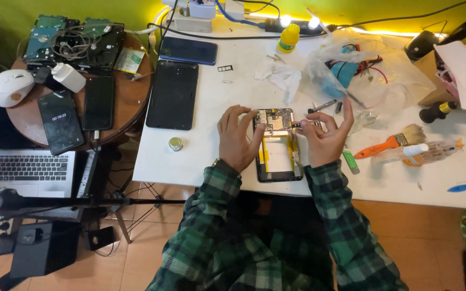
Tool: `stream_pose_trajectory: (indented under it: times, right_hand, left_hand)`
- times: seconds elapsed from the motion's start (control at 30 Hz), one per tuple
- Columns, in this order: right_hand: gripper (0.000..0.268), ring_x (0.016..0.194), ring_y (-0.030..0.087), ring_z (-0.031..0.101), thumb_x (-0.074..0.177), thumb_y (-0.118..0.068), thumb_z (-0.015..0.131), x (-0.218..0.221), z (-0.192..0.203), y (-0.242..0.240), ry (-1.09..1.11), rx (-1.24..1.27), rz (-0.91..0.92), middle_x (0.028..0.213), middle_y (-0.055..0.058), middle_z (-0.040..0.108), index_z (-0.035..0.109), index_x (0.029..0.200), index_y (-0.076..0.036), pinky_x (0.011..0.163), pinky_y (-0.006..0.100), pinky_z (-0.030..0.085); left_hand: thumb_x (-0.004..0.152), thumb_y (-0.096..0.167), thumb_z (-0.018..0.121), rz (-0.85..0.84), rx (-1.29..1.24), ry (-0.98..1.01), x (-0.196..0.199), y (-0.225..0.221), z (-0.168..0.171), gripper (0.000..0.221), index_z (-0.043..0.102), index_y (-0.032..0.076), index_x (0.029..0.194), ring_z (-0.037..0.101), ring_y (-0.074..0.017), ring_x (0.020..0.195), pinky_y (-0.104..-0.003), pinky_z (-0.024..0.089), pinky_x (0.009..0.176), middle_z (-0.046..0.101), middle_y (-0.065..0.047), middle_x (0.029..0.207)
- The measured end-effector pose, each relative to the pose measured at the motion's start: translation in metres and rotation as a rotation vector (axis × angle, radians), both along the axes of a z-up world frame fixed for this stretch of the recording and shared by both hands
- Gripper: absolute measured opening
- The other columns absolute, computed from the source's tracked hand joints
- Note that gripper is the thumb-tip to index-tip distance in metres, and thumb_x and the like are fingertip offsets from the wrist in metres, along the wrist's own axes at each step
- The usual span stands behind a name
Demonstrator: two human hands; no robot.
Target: Disassembling and inspecting the internal components of a tablet device on a repair bench using specialized tools.
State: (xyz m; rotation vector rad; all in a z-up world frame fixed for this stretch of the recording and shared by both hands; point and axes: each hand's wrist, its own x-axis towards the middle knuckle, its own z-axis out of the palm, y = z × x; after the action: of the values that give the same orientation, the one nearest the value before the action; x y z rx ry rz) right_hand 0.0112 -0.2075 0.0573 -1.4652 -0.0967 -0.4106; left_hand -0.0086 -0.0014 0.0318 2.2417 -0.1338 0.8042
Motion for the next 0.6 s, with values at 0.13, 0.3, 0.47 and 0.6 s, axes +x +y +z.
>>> stream_pose_trajectory:
  times: [0.13,0.3,0.47,0.6]
  right_hand:
    - [0.104,0.078,0.031,0.076,0.09,0.013,0.075,-0.005,0.001,0.019,0.04,-0.001,-0.001,0.106,0.016,0.059,0.012,0.164,-0.023,0.071,0.043,0.072]
    - [0.091,0.085,0.038,0.075,0.088,-0.008,0.08,0.003,0.003,0.027,0.102,-0.211,0.178,0.101,0.016,0.064,0.024,0.16,-0.01,0.075,0.047,0.066]
    - [0.053,0.103,0.03,0.069,0.099,-0.034,0.058,0.045,-0.006,-0.016,-0.173,-0.859,0.008,0.112,0.006,0.074,0.051,0.148,-0.015,0.096,0.044,0.054]
    - [0.032,0.116,0.029,0.06,0.097,-0.002,0.066,0.095,-0.067,-0.073,-0.398,-1.331,-0.109,0.114,0.006,0.071,0.073,0.126,-0.013,0.104,0.042,0.047]
  left_hand:
    - [0.088,0.053,0.075,-0.205,0.037,-0.074,-0.002,-0.008,-0.004,0.058,0.065,0.019,0.134,0.055,-0.0318,0.122,-0.047,0.041,0.104,0.057,-0.005,0.116]
    - [0.098,0.032,0.071,-0.299,0.012,-0.069,0.002,-0.008,-0.012,0.023,0.077,0.02,0.116,0.072,-0.0247,0.082,-0.035,0.054,0.077,0.071,-0.001,0.086]
    - [0.104,0.024,0.062,-0.2,-0.175,0.06,0.0,0.0,-0.009,0.019,0.073,0.015,0.117,0.073,-0.0291,0.084,-0.038,0.057,0.077,0.073,-0.007,0.089]
    - [0.109,0.018,0.049,-0.172,-0.463,0.333,-0.009,0.0,0.018,0.02,0.062,0.011,0.123,0.075,-0.0282,0.088,-0.042,0.059,0.082,0.074,-0.012,0.098]
